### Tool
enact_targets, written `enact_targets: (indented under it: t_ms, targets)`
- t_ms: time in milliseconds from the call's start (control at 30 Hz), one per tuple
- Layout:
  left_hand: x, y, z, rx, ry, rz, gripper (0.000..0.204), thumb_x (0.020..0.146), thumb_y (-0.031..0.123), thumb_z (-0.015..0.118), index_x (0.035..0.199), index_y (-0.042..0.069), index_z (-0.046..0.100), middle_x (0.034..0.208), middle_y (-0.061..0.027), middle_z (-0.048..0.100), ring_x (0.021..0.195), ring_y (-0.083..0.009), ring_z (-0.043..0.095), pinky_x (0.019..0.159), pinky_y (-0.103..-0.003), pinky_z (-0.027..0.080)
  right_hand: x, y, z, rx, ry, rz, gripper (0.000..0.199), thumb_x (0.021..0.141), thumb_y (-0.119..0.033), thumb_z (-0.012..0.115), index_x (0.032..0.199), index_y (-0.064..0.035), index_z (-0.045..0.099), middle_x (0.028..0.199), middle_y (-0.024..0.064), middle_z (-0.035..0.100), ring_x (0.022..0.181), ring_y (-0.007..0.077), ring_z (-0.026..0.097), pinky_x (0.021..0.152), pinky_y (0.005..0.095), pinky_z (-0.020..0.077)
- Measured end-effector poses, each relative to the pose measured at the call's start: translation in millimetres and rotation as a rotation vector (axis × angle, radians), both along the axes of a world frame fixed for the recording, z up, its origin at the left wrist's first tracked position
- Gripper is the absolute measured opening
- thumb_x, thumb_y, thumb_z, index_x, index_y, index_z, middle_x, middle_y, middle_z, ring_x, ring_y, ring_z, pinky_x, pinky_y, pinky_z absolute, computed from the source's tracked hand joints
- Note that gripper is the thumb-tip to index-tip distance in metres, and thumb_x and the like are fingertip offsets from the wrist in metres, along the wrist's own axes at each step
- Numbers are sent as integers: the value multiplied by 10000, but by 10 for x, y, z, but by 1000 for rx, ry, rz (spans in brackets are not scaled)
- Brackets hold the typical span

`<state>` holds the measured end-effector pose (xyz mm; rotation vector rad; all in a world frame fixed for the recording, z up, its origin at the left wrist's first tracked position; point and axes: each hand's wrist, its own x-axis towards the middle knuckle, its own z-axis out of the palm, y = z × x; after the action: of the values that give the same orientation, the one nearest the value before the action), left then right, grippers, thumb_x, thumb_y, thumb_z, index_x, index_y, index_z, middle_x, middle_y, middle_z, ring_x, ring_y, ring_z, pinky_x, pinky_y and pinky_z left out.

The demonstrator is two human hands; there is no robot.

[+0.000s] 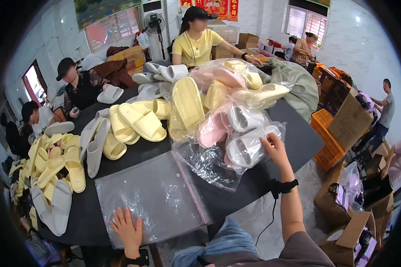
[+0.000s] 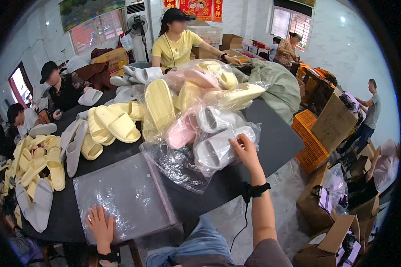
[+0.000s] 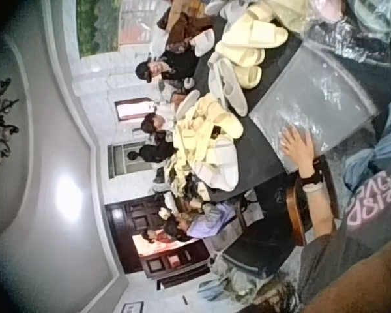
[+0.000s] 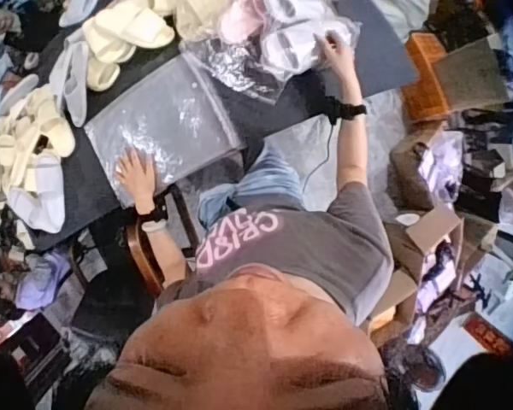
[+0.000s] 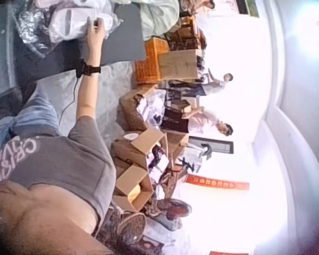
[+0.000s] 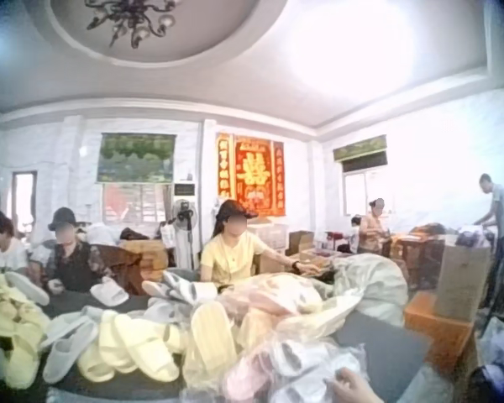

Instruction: The person is sorting pairs of foam sandals and placing them into clear plastic bags.

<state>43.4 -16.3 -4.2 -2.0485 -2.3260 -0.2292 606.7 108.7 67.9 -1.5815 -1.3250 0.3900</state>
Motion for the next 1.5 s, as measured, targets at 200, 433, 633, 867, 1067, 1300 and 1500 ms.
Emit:
enact_targets:
  t_ms: [200, 433, 633, 867, 1067, 1300, 1500]
  targets:
    - [23, -4, 0, 22, -4, -5, 671, 927, 438, 546, 1471, 69, 408, 1529, -225, 341, 1428, -449, 250, 1150, -631, 98, -635, -111, 408, 157, 493, 171, 214, 952, -158, 654, 793, -94, 525, 714, -108, 422, 649, -2, 354, 554, 196, 258]
    - [51, 64, -52, 186, 4, -80, 638, 894, 436, 597, 1409, 77, 487, 1476, -220, 417, 1391, -467, 306, 1108, -675, 160, -1784, -520, 699, 217, 666, 518, 86, 952, -103, 632, 998, -38, 600, 885, -42, 612, 788, 22, 533, 689, 183, 421]
    - [-123, -13, -309, 201, 46, -162, 687, 868, 524, 573, 1440, 158, 464, 1530, -148, 371, 1424, -416, 275, 1124, -680, 93, -3061, -672, 400, 124, 171, 714, 258, 855, -165, 758, 831, -34, 538, 720, 67, 482, 594, 161, 474, 533, 316, 412]
    - [-193, 50, -561, 134, 242, -74, 840, 840, 747, 393, 1515, 249, 344, 1564, -69, 331, 1494, -323, 123, 1158, -587, -72, -3789, -782, -313, 191, -125, 762, 214, 886, -142, 679, 1030, -32, 564, 933, 154, 590, 709, 331, 606, 589, 401, 484]
    - [-160, -47, -268, 104, 119, -120, 820, 822, 692, 470, 1502, 243, 376, 1576, -116, 297, 1490, -364, 123, 1153, -587, -79, -3012, -946, 71, 390, -298, 766, 451, 863, -185, 697, 1263, -40, 546, 1203, 154, 578, 1059, 319, 588, 877, 417, 464]
    - [-408, 94, 307, -97, -354, -88, 570, 819, 405, 637, 1331, 164, 567, 1382, -148, 539, 1363, -310, 412, 1137, -507, 223, -2358, -954, -303, 18, -567, 735, 550, 856, -310, 697, 1331, -80, 540, 1375, 150, 509, 1292, 332, 467, 1083, 482, 314]
    - [-920, -72, 252, 301, 32, -24, 292, 866, 179, 656, 1130, 58, 681, 1247, -158, 633, 1259, -339, 518, 1057, -480, 363, -2339, -1035, -471, 76, -533, 685, 774, 782, -428, 754, 1405, -71, 467, 1440, 171, 455, 1307, 332, 453, 1096, 485, 307]
